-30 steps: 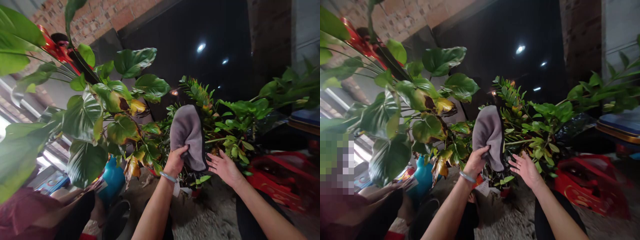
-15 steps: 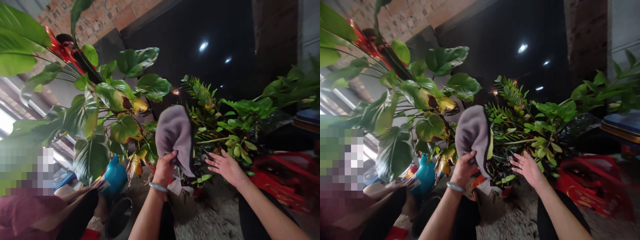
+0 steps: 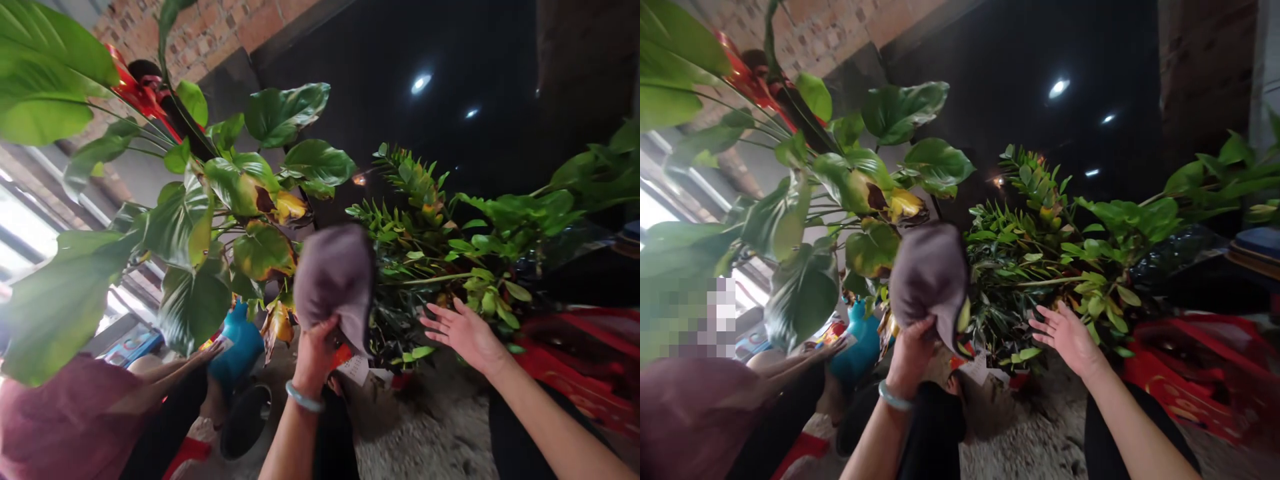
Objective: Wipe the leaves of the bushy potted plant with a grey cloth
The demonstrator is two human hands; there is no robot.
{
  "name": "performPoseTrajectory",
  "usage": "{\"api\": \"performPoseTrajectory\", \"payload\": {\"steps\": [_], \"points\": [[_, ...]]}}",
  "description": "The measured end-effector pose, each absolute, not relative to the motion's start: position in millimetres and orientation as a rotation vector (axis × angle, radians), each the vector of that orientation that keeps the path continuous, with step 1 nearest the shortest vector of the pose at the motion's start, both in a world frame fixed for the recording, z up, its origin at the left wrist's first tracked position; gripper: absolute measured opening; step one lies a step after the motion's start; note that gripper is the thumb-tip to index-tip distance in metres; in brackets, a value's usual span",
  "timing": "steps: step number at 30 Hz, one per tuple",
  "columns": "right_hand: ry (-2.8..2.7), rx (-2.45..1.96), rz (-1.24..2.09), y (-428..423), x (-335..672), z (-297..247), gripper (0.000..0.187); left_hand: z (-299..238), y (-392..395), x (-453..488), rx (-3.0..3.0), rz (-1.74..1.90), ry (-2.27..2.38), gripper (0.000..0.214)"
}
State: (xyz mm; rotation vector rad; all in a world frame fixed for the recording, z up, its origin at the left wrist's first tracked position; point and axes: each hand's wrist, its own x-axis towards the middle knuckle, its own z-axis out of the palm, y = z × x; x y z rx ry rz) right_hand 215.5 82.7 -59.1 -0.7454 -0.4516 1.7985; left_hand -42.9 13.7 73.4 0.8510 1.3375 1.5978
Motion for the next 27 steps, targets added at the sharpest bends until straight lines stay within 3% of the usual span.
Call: {"api": "performPoseTrajectory", "payload": {"steps": [4, 7, 9, 16, 18, 24, 27], "points": [[-0.436, -0.749, 1.795, 83, 216, -60, 0.038, 37, 16, -33, 0.643, 1.615, 1.362, 0.03], [-0.455, -0.767, 1.79, 82, 217, -62, 0.036, -11, -19, -20, 0.583, 1.351, 1.423, 0.046], [-0.474, -0.767, 1.787, 82, 218, -65, 0.037, -23, -40, -19, 0.586, 1.24, 1.447, 0.044], [-0.454, -0.804, 1.757, 82, 214, -61, 0.039, 58, 18, -51, 0.563, 1.796, 1.167, 0.028], [-0.447, -0.823, 1.743, 80, 211, -59, 0.038, 60, 33, -54, 0.499, 1.883, 1.197, 0.026], [-0.488, -0.809, 1.752, 80, 213, -63, 0.042, -16, -21, -37, 0.476, 1.347, 1.467, 0.036], [-0.484, -0.806, 1.765, 81, 215, -65, 0.039, -10, -44, -41, 0.494, 1.402, 1.44, 0.037]]}}
